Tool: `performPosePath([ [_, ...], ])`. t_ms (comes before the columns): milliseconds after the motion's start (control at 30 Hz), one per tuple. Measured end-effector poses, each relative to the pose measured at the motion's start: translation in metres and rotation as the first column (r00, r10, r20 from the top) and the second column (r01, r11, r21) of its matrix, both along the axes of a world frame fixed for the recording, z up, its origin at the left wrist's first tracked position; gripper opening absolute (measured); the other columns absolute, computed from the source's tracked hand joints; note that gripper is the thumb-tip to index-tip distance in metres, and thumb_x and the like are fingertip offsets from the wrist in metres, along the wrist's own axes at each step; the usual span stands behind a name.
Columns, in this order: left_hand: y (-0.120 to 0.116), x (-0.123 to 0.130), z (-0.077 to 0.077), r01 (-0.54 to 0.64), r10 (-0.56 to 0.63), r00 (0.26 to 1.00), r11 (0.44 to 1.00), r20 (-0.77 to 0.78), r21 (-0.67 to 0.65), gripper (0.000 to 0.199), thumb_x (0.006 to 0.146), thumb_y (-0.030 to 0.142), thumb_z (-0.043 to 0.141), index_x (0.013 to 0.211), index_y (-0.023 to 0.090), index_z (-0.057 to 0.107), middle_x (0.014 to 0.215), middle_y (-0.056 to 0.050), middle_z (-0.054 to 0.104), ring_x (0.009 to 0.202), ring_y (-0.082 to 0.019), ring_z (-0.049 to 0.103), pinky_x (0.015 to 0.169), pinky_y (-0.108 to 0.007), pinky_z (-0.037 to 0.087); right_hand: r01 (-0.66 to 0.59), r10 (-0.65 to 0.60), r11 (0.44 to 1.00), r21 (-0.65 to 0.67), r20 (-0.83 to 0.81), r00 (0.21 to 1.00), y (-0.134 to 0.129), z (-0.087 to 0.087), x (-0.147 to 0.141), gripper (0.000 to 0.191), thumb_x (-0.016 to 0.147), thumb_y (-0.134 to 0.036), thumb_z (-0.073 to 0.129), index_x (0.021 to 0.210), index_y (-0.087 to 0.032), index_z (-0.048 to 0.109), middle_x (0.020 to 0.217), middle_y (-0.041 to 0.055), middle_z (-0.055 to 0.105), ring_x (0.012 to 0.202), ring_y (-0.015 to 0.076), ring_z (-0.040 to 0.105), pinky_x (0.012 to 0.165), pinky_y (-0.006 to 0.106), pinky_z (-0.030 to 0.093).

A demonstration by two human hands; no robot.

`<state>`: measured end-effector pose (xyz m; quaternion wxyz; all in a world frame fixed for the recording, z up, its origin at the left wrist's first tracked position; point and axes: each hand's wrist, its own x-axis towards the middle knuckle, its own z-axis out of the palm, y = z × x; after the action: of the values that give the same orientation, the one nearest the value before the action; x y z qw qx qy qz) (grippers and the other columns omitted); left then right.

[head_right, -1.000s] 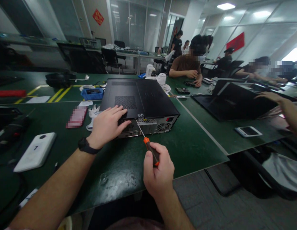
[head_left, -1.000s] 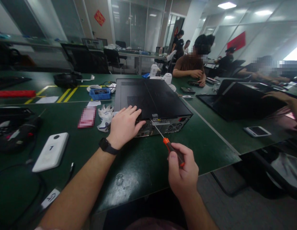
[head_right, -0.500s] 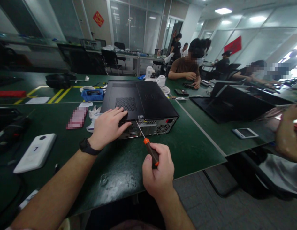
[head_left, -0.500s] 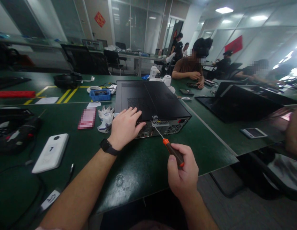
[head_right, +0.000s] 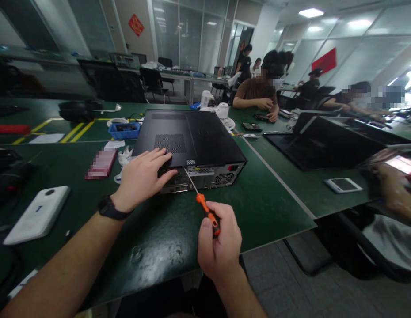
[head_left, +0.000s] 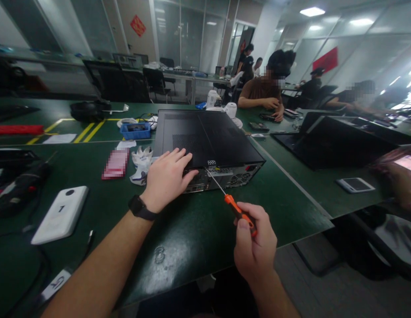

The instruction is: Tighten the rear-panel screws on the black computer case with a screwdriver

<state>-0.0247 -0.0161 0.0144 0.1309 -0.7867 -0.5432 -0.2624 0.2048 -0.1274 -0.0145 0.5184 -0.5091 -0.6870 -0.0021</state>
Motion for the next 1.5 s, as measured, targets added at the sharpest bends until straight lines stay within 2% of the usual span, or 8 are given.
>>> performPosePath([
  [133, 0.0, 0.0002, 0.0003, -0.009, 0.009, 1.0, 1.0, -0.014, 0.001, 0.047, 0.098, 0.044, 0.063, 0.135, 0.016, 0.066, 0.145, -0.014, 0.064, 0.136, -0.034, 0.059, 0.116, -0.051, 0.046, -0.013, 0.01, 0.998, 0.056, 0.048, 0.999, 0.0003, 0.0044, -0.0031, 0.023, 0.094, -0.021, 0.053, 0.117, -0.022, 0.06, 0.099, 0.0076, 0.07, 0.085, 0.0207, 0.071, 0.069, 0.034, 0.058],
  [300, -0.0006, -0.0001, 0.0009, -0.015, 0.015, 1.0, 1.0, -0.023, 0.001, 0.047, 0.099, 0.045, 0.062, 0.135, 0.016, 0.066, 0.145, -0.015, 0.064, 0.136, -0.034, 0.059, 0.117, -0.049, 0.045, -0.005, -0.003, 0.992, 0.129, 0.059, 0.998, 0.0042, -0.0007, -0.0035, 0.025, 0.096, -0.016, 0.052, 0.117, -0.024, 0.063, 0.088, 0.0027, 0.074, 0.067, 0.0159, 0.07, 0.062, 0.029, 0.057],
  [567, 0.0004, -0.0004, -0.001, -0.013, 0.013, 1.0, 1.0, -0.013, 0.006, 0.047, 0.099, 0.046, 0.062, 0.135, 0.016, 0.066, 0.145, -0.014, 0.064, 0.137, -0.033, 0.059, 0.117, -0.049, 0.045, 0.04, -0.041, 0.998, 0.038, 0.037, 0.998, 0.0012, 0.0029, -0.0054, 0.024, 0.093, -0.023, 0.058, 0.116, -0.021, 0.062, 0.099, 0.0075, 0.073, 0.084, 0.0211, 0.074, 0.073, 0.035, 0.062],
  [800, -0.0002, 0.0005, -0.0011, -0.018, 0.018, 1.0, 1.0, -0.016, 0.013, 0.046, 0.098, 0.045, 0.062, 0.135, 0.016, 0.066, 0.145, -0.014, 0.064, 0.136, -0.033, 0.059, 0.117, -0.049, 0.046, 0.071, -0.07, 0.997, 0.043, -0.005, 0.998, 0.0037, -0.0037, -0.0019, 0.021, 0.099, -0.025, 0.055, 0.117, -0.021, 0.064, 0.086, 0.0029, 0.075, 0.066, 0.0153, 0.073, 0.065, 0.028, 0.061],
  [1000, -0.0003, 0.0002, -0.0012, -0.01, 0.011, 1.0, 0.999, -0.02, 0.03, 0.047, 0.098, 0.044, 0.063, 0.134, 0.015, 0.066, 0.144, -0.014, 0.065, 0.135, -0.034, 0.061, 0.116, -0.049, 0.046, 0.054, -0.056, 0.995, 0.08, 0.021, 0.998, 0.0033, 0.0028, -0.0043, 0.025, 0.094, -0.025, 0.057, 0.118, -0.019, 0.062, 0.1, 0.0085, 0.074, 0.084, 0.0203, 0.076, 0.072, 0.033, 0.063],
  [1167, 0.0004, 0.0003, -0.002, -0.011, 0.012, 1.0, 0.999, -0.022, 0.041, 0.046, 0.098, 0.044, 0.064, 0.133, 0.015, 0.067, 0.143, -0.014, 0.065, 0.135, -0.034, 0.061, 0.115, -0.05, 0.047, 0.098, -0.097, 0.992, 0.076, -0.015, 0.995, 0.0056, -0.0042, -0.0025, 0.021, 0.098, -0.025, 0.056, 0.118, -0.022, 0.065, 0.084, 0.0021, 0.075, 0.066, 0.0164, 0.073, 0.063, 0.029, 0.06],
  [1367, 0.0004, 0.0004, -0.0016, -0.01, 0.01, 1.0, 0.999, -0.021, 0.035, 0.046, 0.098, 0.044, 0.063, 0.134, 0.015, 0.067, 0.144, -0.014, 0.065, 0.135, -0.034, 0.06, 0.116, -0.049, 0.047, 0.03, -0.031, 0.996, 0.084, 0.014, 0.999, 0.004, 0.0003, -0.0015, 0.024, 0.095, -0.024, 0.055, 0.118, -0.02, 0.061, 0.099, 0.0066, 0.072, 0.082, 0.0188, 0.074, 0.07, 0.031, 0.061],
  [1500, 0.0004, -0.0001, -0.0021, -0.012, 0.013, 1.0, 0.999, -0.021, 0.031, 0.046, 0.098, 0.044, 0.063, 0.134, 0.015, 0.067, 0.144, -0.014, 0.065, 0.135, -0.033, 0.06, 0.116, -0.05, 0.046, 0.05, -0.05, 0.994, 0.095, -0.002, 0.999, 0.0037, -0.0028, -0.0008, 0.022, 0.098, -0.021, 0.053, 0.117, -0.021, 0.063, 0.091, 0.0035, 0.073, 0.073, 0.0158, 0.073, 0.067, 0.028, 0.059],
])
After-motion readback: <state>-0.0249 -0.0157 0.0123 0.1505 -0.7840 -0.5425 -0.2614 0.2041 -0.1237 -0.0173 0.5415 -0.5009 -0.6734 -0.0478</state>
